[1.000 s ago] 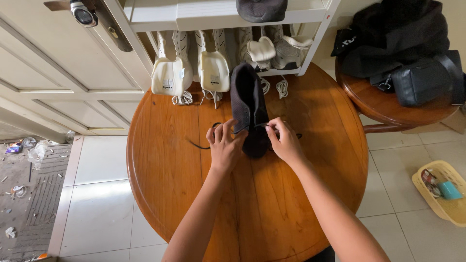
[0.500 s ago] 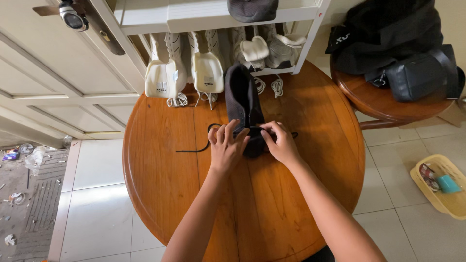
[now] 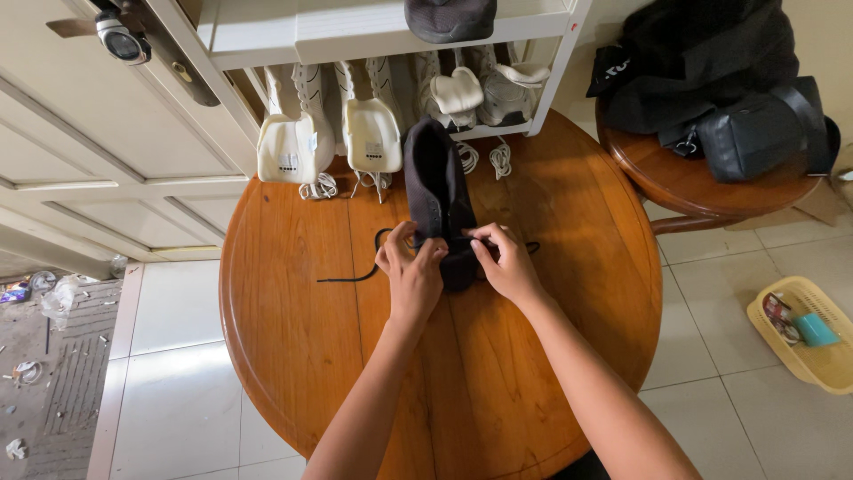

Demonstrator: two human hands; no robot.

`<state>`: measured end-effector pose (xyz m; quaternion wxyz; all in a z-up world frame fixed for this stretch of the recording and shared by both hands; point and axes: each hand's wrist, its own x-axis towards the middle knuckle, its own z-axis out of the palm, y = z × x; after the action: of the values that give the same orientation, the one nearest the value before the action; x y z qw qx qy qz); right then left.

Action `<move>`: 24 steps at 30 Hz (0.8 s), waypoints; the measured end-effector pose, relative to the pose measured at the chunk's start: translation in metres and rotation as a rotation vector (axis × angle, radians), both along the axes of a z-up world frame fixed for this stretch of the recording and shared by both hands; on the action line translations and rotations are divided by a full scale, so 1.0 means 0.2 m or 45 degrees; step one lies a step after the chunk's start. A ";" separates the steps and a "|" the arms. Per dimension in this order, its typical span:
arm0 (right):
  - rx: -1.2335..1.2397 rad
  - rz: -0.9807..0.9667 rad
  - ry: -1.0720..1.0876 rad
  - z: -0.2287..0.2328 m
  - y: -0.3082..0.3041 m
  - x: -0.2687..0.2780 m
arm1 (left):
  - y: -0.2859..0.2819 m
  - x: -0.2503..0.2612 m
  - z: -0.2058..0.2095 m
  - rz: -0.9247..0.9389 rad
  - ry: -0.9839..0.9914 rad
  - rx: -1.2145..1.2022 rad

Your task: The person removes the laces from a dark shoe placed on a wooden table, then threads the laces back through the eyelets and ties them. The task is performed by hand without tools.

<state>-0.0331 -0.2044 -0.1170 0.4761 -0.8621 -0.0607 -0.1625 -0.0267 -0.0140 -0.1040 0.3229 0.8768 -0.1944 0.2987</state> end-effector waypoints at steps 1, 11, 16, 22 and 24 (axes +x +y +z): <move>-0.007 -0.001 -0.024 -0.01 0.00 0.00 | 0.00 -0.01 0.00 -0.014 0.034 -0.028; 0.020 0.008 -0.056 0.01 0.01 0.00 | 0.08 0.00 -0.03 -0.179 0.230 -0.241; -0.043 -0.002 -0.047 0.02 0.02 -0.01 | 0.12 -0.01 0.02 -0.207 0.167 -0.172; -0.200 0.051 -0.223 0.03 0.04 -0.03 | 0.13 0.03 0.12 -0.117 0.066 -0.067; -0.244 0.069 -0.267 0.04 0.06 -0.03 | 0.13 0.04 0.15 -0.080 0.011 0.014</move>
<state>-0.0400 -0.1929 -0.1090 0.3867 -0.8800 -0.1486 -0.2324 -0.0181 0.0119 -0.0746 0.3282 0.8733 -0.2219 0.2835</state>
